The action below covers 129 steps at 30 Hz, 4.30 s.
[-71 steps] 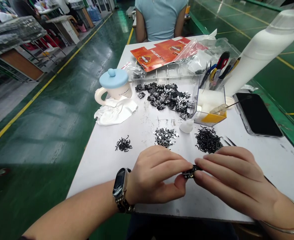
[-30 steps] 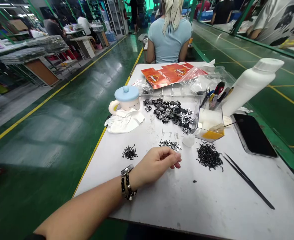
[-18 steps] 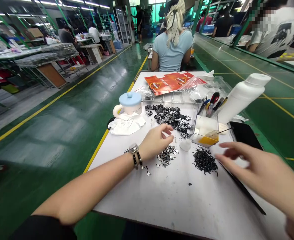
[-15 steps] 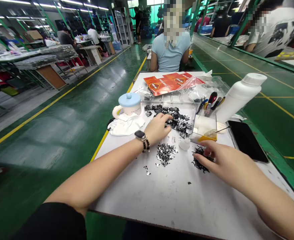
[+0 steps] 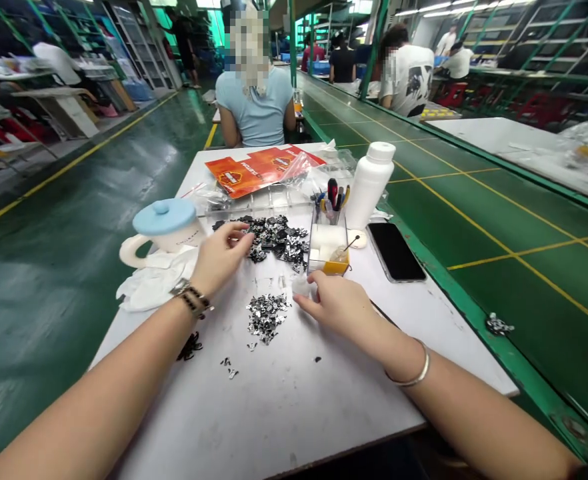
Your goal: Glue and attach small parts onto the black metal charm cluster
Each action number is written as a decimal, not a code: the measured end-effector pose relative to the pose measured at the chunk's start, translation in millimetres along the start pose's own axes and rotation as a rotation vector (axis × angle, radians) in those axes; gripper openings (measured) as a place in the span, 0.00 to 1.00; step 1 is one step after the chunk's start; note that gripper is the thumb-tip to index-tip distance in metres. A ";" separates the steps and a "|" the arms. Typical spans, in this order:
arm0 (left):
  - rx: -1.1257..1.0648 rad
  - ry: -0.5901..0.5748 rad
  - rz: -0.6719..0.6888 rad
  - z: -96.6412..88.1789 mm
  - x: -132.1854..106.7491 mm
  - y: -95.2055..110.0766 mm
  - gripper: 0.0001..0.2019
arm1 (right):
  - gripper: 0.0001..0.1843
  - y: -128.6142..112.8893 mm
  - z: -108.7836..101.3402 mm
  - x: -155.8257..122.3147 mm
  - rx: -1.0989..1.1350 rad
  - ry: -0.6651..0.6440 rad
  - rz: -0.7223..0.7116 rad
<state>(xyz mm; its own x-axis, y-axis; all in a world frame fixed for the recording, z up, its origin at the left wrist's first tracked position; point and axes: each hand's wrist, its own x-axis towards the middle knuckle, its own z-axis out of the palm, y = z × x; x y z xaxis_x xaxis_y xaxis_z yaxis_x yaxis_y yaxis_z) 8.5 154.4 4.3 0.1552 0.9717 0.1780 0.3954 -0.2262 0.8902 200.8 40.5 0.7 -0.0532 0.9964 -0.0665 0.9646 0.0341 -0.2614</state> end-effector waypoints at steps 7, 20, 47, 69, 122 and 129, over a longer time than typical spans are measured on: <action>-0.640 0.028 -0.393 -14.0 -56.2 18.6 0.09 | 0.20 -2.2 -3.8 -2.4 0.029 0.034 0.023; -0.713 0.007 -0.460 -18.5 -81.0 13.6 0.10 | 0.19 168.2 -24.7 -140.1 0.011 0.384 0.663; -0.616 -0.560 -0.451 9.6 -146.0 38.7 0.18 | 0.16 12.4 11.2 -4.2 0.301 0.079 -0.018; -0.368 -0.487 -0.241 21.4 -153.7 26.1 0.18 | 0.11 -0.8 -12.3 -51.9 1.361 0.591 -0.181; -0.293 -0.511 -0.262 20.7 -152.9 27.4 0.16 | 0.07 -1.0 -4.5 -61.5 1.202 0.578 -0.322; -0.316 -0.519 -0.269 20.7 -153.1 26.7 0.16 | 0.13 4.3 2.9 -35.7 1.058 1.034 -0.194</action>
<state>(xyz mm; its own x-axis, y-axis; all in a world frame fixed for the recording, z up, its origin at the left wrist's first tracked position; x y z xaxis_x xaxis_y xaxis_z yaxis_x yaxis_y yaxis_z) 14.0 -1.8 -7.9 0.5356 0.8148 -0.2220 0.2087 0.1270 0.9697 206.1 4.8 -0.9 0.4828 0.6119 0.6265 0.3104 0.5494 -0.7758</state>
